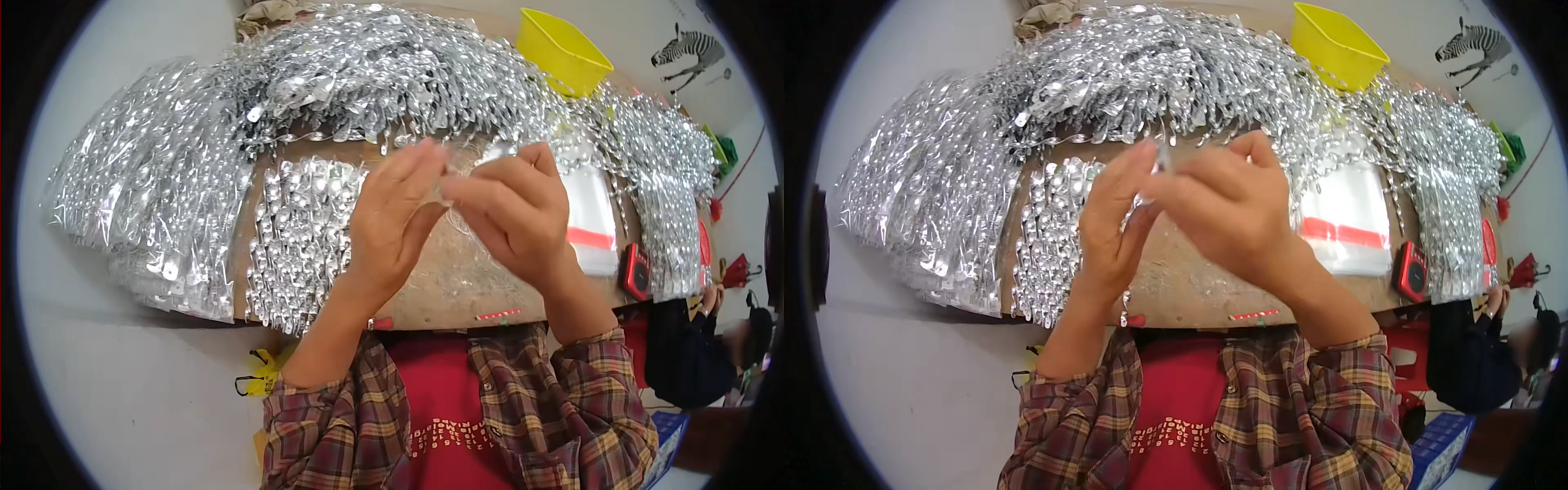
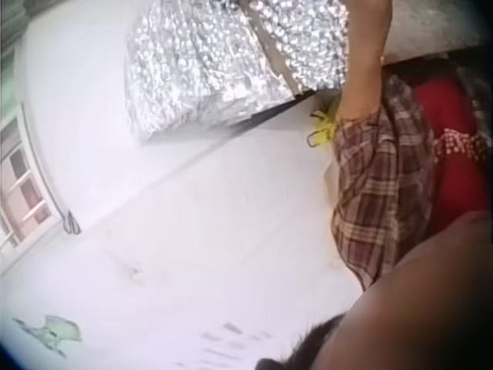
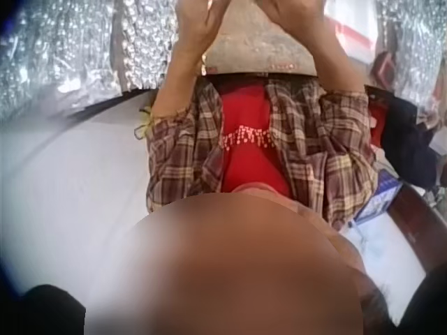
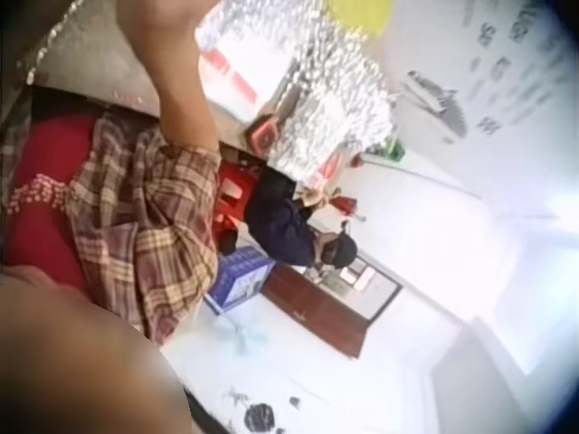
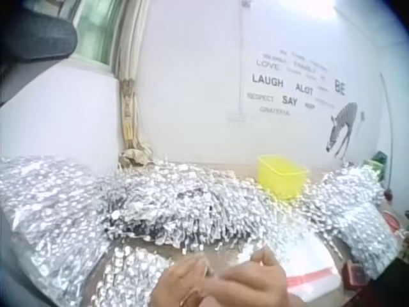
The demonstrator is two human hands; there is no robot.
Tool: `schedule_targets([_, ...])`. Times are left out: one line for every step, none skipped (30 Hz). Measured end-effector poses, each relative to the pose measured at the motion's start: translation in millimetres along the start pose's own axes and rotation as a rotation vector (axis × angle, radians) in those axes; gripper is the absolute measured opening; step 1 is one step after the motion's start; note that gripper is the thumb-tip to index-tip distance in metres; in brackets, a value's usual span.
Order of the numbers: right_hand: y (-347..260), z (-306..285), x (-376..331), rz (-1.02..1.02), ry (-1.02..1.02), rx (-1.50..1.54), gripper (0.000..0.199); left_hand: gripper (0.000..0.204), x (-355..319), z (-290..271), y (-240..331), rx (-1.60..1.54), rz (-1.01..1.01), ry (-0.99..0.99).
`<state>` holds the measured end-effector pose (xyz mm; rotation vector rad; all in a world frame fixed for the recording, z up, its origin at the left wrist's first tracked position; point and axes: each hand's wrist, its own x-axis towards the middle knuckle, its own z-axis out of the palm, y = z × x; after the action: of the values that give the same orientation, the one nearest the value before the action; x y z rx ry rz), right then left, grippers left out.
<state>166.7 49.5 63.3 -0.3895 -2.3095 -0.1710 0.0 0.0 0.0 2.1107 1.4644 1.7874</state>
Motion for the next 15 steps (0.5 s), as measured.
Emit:
schedule_targets([-10,-8,5,-0.033,0.013,0.073,0.035,0.037,7,-2,1,-0.040,0.105,-0.012])
schedule_targets([-17,-11,8,-0.068,0.027,0.148,0.028,0.035,12,-5,5,-0.079,0.210,-0.024])
schedule_targets([-15,-10,2,-0.070,0.024,0.144,0.028,0.035,11,1,8,-0.083,0.211,-0.020])
schedule_targets([-12,-7,-3,0.163,0.090,0.473,0.021,0.032,9,5,12,-0.156,0.178,0.013])
schedule_targets([-9,-3,-10,0.397,0.153,0.802,0.014,0.028,6,8,13,-0.225,0.144,0.048])
schedule_targets([-1,4,-18,0.525,0.177,0.849,0.007,0.021,8,2,10,-0.148,0.252,0.126])
schedule_targets([13,12,-25,0.527,0.183,0.847,0.007,0.020,11,-3,20,-0.295,0.170,0.250])
schedule_targets([34,24,-39,0.486,0.040,0.617,0.007,0.028,11,-7,19,-0.223,0.176,0.302])
schedule_targets([51,38,-48,0.424,-0.104,0.408,0.008,0.037,13,-19,35,-0.437,0.095,0.350])
schedule_targets([69,51,-62,0.534,-0.166,0.365,0.008,0.044,12,-29,36,-0.405,0.066,0.368])
schedule_targets([85,68,-75,0.633,-0.232,0.333,0.009,0.045,16,-32,44,-0.529,0.012,0.506])
schedule_targets([101,84,-87,0.630,-0.228,0.330,0.009,0.044,16,-35,47,-0.618,-0.049,0.549])
schedule_targets([114,101,-97,0.612,-0.191,0.242,0.008,0.043,14,-39,49,-0.703,-0.110,0.594])
schedule_targets([122,119,-99,0.582,-0.156,0.167,0.008,0.043,11,-46,51,-0.684,-0.102,0.606])
schedule_targets([132,135,-105,0.579,-0.155,0.162,0.008,0.042,6,-45,48,-0.738,-0.204,0.542])
